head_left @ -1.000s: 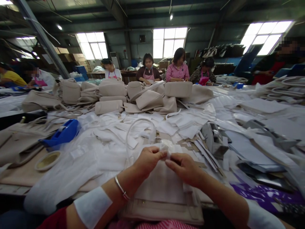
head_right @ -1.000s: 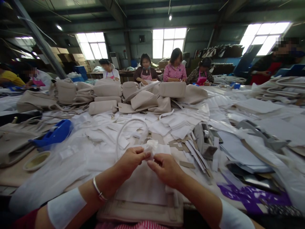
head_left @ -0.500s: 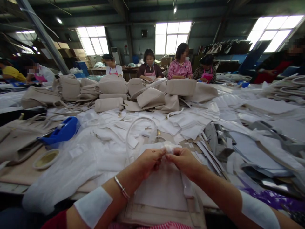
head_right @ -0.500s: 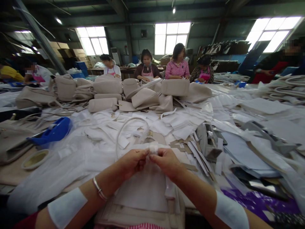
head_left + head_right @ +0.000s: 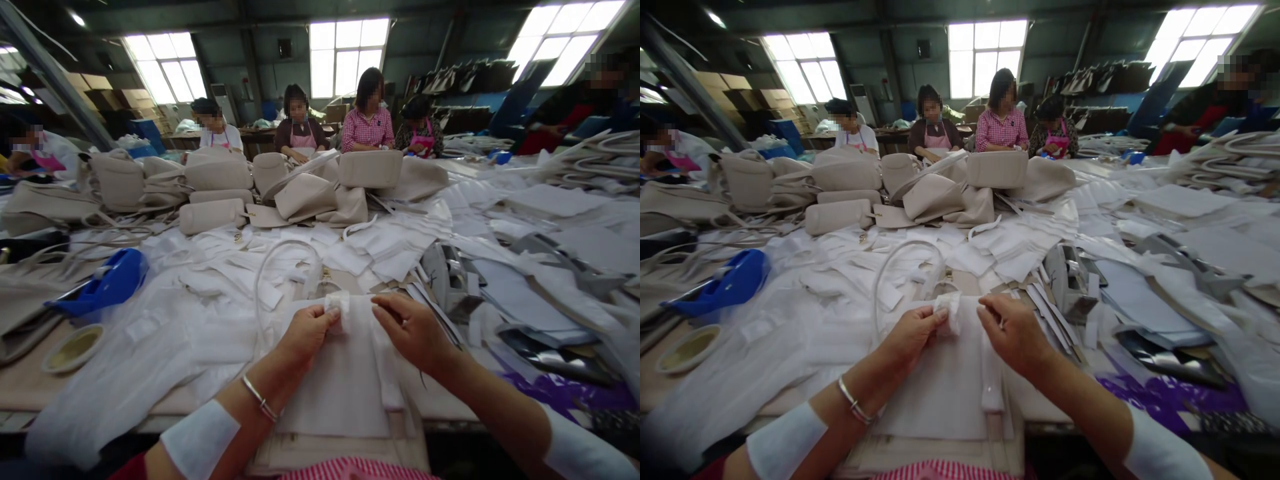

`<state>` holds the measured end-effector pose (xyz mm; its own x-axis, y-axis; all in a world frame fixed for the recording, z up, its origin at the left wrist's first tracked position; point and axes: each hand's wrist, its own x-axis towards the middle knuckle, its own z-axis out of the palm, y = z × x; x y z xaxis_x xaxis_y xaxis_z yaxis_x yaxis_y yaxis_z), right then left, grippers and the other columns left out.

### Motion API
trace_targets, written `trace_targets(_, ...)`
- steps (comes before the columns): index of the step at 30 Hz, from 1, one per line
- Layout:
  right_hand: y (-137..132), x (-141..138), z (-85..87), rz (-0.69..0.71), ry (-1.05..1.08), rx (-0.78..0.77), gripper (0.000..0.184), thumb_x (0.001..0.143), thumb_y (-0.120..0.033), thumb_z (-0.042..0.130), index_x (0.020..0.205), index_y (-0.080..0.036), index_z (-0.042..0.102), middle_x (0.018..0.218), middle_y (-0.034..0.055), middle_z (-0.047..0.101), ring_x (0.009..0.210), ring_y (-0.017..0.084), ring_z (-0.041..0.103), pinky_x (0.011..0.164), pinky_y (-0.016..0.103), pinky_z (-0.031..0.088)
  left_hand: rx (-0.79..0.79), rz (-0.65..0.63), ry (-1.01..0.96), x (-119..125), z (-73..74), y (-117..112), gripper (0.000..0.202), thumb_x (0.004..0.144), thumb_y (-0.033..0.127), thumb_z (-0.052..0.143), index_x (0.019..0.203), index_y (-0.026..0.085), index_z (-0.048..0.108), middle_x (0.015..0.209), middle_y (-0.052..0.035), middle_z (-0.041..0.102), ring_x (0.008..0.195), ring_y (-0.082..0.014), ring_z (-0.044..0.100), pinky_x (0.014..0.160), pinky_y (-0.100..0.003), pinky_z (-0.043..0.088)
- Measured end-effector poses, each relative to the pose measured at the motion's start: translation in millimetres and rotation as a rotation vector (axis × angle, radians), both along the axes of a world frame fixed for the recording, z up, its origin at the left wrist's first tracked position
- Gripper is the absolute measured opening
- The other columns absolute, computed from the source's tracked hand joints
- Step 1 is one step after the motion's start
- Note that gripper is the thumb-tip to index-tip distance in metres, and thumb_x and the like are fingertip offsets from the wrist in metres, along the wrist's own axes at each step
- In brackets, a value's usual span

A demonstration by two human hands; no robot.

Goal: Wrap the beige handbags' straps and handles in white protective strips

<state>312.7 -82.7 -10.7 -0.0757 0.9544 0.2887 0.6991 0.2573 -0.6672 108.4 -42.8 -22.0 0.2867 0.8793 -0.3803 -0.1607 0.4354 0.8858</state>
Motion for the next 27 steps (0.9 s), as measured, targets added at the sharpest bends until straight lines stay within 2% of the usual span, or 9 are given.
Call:
trace_targets(2,-13,16,-3.0,-0.09,0.058,-0.203,0.03,0.091,-0.041,0.052,0.093,-0.019,0.071,0.084,0.005,0.07,0.077,0.02,0.062,0.071,0.03,0.045,0.015,-0.009,0.046,0,-2.0,-1,0.043,0.058,0.051,0.082,0.063,0.014,0.063,0.048,0.0064,0.044,0.048,-0.0074,0.037,0.049,-0.022,0.026)
trace_targets(4,-28,24,-12.2,-0.11,0.074,-0.398,0.036,0.09,-0.048,0.05,0.082,-0.019,0.071,0.075,0.0031,0.068,0.072,0.019,0.061,0.066,0.03,0.044,0.026,-0.023,0.081,0,-5.1,-1,0.042,0.059,0.052,0.081,0.064,0.014,0.064,0.049,0.0052,0.047,0.05,-0.0082,0.039,0.051,-0.022,0.028)
trace_targets(9,-56,14,-32.6,-0.152,0.103,-0.602,0.032,0.079,-0.048,0.062,0.082,-0.017,0.069,0.074,0.0026,0.069,0.067,0.018,0.06,0.058,0.027,0.04,0.1,-0.084,0.189,3,-12.1,-2,0.037,0.064,0.048,0.078,0.069,0.013,0.068,0.052,0.004,0.051,0.052,-0.0088,0.041,0.053,-0.022,0.03)
trace_targets(13,-65,3,-24.6,-0.177,0.004,-0.599,0.028,0.076,-0.044,0.066,0.081,-0.017,0.067,0.067,0.0019,0.066,0.061,0.017,0.058,0.055,0.027,0.037,0.139,-0.104,0.242,5,-13.2,-3,0.034,0.064,0.046,0.076,0.063,0.014,0.064,0.048,0.006,0.045,0.05,-0.0079,0.038,0.052,-0.022,0.028)
trace_targets(17,-71,-1,-12.5,-0.16,-0.173,-0.356,0.045,0.076,-0.037,0.066,0.115,-0.016,0.065,0.095,0.008,0.07,0.084,0.022,0.063,0.074,0.031,0.044,0.179,-0.129,0.294,7,-10.7,-6,0.033,0.065,0.045,0.075,0.067,0.014,0.067,0.05,0.0057,0.047,0.048,-0.0075,0.034,0.049,-0.022,0.024)
trace_targets(18,-71,-1,-11.5,-0.152,-0.213,-0.339,0.047,0.076,-0.037,0.066,0.118,-0.016,0.065,0.1,0.0097,0.069,0.088,0.024,0.064,0.076,0.032,0.043,0.187,-0.135,0.306,7,-10.2,-7,0.032,0.065,0.045,0.074,0.068,0.014,0.068,0.05,0.0057,0.048,0.048,-0.0075,0.034,0.049,-0.022,0.023)
trace_targets(20,-69,-1,-12.4,-0.132,-0.261,-0.391,0.044,0.074,-0.041,0.066,0.11,-0.015,0.069,0.094,0.0102,0.07,0.084,0.024,0.063,0.071,0.032,0.042,0.2,-0.146,0.331,8,-9.8,-9,0.031,0.066,0.044,0.074,0.068,0.014,0.068,0.049,0.0058,0.047,0.047,-0.0076,0.033,0.048,-0.022,0.022)
trace_targets(22,-64,-1,-14.8,-0.117,-0.22,-0.496,0.038,0.071,-0.045,0.068,0.095,-0.016,0.072,0.078,0.0066,0.069,0.071,0.021,0.06,0.062,0.03,0.039,0.21,-0.159,0.352,9,-10.5,-10,0.029,0.067,0.043,0.073,0.069,0.014,0.069,0.047,0.0063,0.045,0.046,-0.0076,0.032,0.047,-0.022,0.021)
trace_targets(27,-58,-4,-12.6,-0.068,0.096,-0.739,0.024,0.064,-0.04,0.072,0.063,-0.017,0.066,0.055,-0.001,0.057,0.054,0.013,0.048,0.05,0.025,0.031,0.228,-0.187,0.394,8,-13.0,-11,0.03,0.07,0.04,0.07,0.081,0.012,0.071,0.048,0.0066,0.046,0.045,-0.0071,0.03,0.046,-0.022,0.021)
